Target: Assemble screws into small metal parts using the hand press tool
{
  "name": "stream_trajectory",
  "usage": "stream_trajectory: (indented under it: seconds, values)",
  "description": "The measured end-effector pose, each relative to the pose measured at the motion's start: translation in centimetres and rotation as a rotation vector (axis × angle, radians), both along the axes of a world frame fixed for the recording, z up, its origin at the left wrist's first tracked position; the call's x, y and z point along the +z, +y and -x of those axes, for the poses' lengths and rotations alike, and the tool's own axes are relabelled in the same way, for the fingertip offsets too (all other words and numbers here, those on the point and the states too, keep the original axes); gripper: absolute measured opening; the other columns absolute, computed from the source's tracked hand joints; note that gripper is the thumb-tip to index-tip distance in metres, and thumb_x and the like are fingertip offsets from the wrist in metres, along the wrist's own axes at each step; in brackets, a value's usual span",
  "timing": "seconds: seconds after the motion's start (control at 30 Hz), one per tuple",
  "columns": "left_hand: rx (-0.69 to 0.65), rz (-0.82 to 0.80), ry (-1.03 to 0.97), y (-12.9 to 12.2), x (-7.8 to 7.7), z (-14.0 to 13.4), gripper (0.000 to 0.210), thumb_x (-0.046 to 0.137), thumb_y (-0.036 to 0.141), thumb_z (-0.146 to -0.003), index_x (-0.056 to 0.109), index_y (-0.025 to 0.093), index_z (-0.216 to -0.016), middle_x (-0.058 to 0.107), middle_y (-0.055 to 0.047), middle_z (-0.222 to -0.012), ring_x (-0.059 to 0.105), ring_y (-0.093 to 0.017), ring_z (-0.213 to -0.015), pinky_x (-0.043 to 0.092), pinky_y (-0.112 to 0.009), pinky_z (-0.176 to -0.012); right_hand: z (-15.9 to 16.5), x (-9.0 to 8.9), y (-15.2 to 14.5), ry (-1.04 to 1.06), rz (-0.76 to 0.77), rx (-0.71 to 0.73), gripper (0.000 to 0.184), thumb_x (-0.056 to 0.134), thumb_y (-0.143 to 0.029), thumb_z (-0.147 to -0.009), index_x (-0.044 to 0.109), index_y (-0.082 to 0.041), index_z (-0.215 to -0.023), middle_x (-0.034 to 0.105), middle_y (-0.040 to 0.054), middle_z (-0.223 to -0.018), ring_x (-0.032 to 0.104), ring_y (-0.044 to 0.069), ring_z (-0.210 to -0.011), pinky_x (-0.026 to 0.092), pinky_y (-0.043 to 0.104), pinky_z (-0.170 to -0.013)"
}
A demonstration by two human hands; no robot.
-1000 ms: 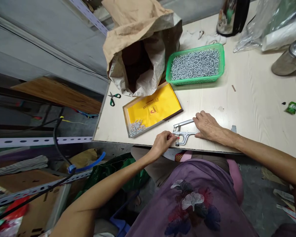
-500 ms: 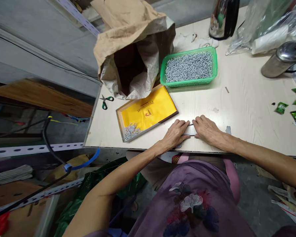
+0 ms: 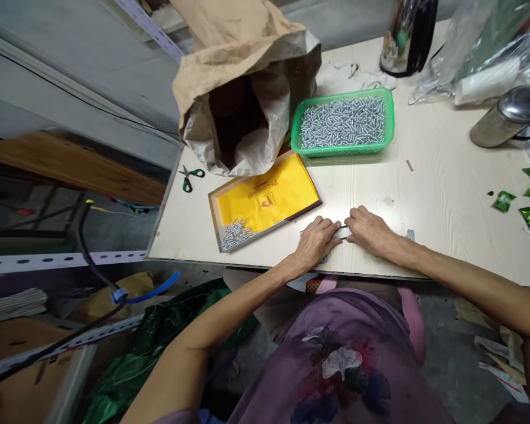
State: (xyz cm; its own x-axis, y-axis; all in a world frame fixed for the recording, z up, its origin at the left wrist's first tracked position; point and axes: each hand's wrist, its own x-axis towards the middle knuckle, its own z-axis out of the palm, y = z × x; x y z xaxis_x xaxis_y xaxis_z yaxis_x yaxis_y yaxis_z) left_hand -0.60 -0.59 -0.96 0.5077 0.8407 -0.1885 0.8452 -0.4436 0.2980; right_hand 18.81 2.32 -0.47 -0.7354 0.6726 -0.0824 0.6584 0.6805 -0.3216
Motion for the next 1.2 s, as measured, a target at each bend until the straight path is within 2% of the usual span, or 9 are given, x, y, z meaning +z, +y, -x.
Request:
stream_trajectory:
  seconds: [0.2,0.33,0.47,0.6,0.73,0.87,1.0,1.1,1.2]
  values:
    - [0.018,-0.188,-0.209,-3.6,-3.0,-0.3,0.033,0.043,0.024,-0.098,0.049,0.015,-0.130,0.047,-0.017,-0.144,0.039,-0.030,-0.138,0.041,-0.050,-0.110,-0.4,0.1,2.7,-0.009,-0.019,0.038,0.027,0.048,-0.033,-0.095,0.065,-0.012,-0.103,0.061,0.0151,-0.098,0.051,0.026,-0.091,0.042,0.037,-0.078]
    - [-0.060,-0.184,-0.301,-6.0,-4.7,-1.6,0.036,0.037,0.026,-0.101,0.050,0.014,-0.132,0.053,-0.018,-0.139,0.040,-0.027,-0.140,0.037,-0.050,-0.114,0.4,-0.6,4.3,-0.059,-0.107,-0.037,0.026,0.042,-0.021,-0.096,0.066,-0.013,-0.089,0.062,0.0142,-0.089,0.050,0.025,-0.086,0.040,0.035,-0.074]
    - [-0.057,-0.170,-0.342,-6.5,-4.5,-2.0,0.037,0.040,0.027,-0.100,0.052,0.012,-0.131,0.056,-0.018,-0.136,0.044,-0.026,-0.137,0.036,-0.050,-0.116,2.1,0.3,4.8,-0.119,-0.168,-0.068,0.023,0.044,-0.018,-0.094,0.066,-0.014,-0.088,0.063,0.0136,-0.087,0.048,0.025,-0.084,0.036,0.035,-0.070]
    - [-0.061,-0.098,-0.348,-6.2,-4.0,-2.0,0.034,0.043,0.025,-0.098,0.058,0.012,-0.125,0.060,-0.016,-0.131,0.050,-0.028,-0.132,0.039,-0.046,-0.114,5.8,1.8,2.4,-0.081,-0.159,0.230,0.024,0.045,-0.010,-0.091,0.067,-0.020,-0.090,0.063,0.0104,-0.096,0.047,0.023,-0.089,0.034,0.034,-0.070]
    - [-0.065,-0.032,-0.260,-6.0,-4.5,-2.5,0.034,0.044,0.013,-0.092,0.065,0.015,-0.119,0.062,-0.014,-0.129,0.053,-0.032,-0.128,0.042,-0.045,-0.111,9.5,1.0,-0.1,0.007,-0.127,0.529,0.021,0.052,-0.010,-0.087,0.067,-0.024,-0.080,0.063,0.0077,-0.094,0.047,0.023,-0.091,0.035,0.034,-0.070]
    - [-0.111,-0.083,-0.220,-5.6,-5.8,-3.2,0.031,0.049,0.016,-0.089,0.067,0.018,-0.115,0.068,-0.014,-0.118,0.059,-0.033,-0.119,0.044,-0.051,-0.107,12.1,-0.4,0.0,0.051,-0.197,0.628,0.019,0.056,-0.010,-0.083,0.063,-0.023,-0.070,0.063,0.0083,-0.083,0.051,0.025,-0.085,0.038,0.036,-0.068]
    - [-0.186,-0.123,-0.240,-5.3,-5.1,-1.8,0.024,0.049,0.026,-0.095,0.070,0.017,-0.102,0.071,-0.009,-0.094,0.066,-0.024,-0.094,0.053,-0.039,-0.092,12.5,1.2,1.7,0.170,-0.194,0.521,0.023,0.046,-0.010,-0.088,0.064,-0.021,-0.077,0.063,0.0076,-0.076,0.055,0.021,-0.077,0.043,0.033,-0.069]
    - [-0.030,-0.267,-0.247,-4.7,-2.5,2.9,0.027,0.043,0.025,-0.098,0.069,0.018,-0.099,0.069,-0.010,-0.100,0.062,-0.021,-0.099,0.052,-0.035,-0.090,10.7,4.5,4.5,0.382,-0.202,0.291,0.030,0.035,-0.022,-0.096,0.064,-0.023,-0.090,0.065,0.0086,-0.086,0.058,0.023,-0.083,0.048,0.036,-0.074]
    - [0.462,-0.352,-0.075,-2.9,0.2,9.7,0.027,0.042,0.017,-0.098,0.069,0.016,-0.097,0.066,-0.011,-0.098,0.059,-0.021,-0.093,0.051,-0.038,-0.086,7.7,7.5,8.5,0.471,-0.342,0.036,0.034,0.034,-0.038,-0.098,0.065,-0.024,-0.096,0.064,0.0115,-0.089,0.059,0.029,-0.090,0.049,0.044,-0.079]
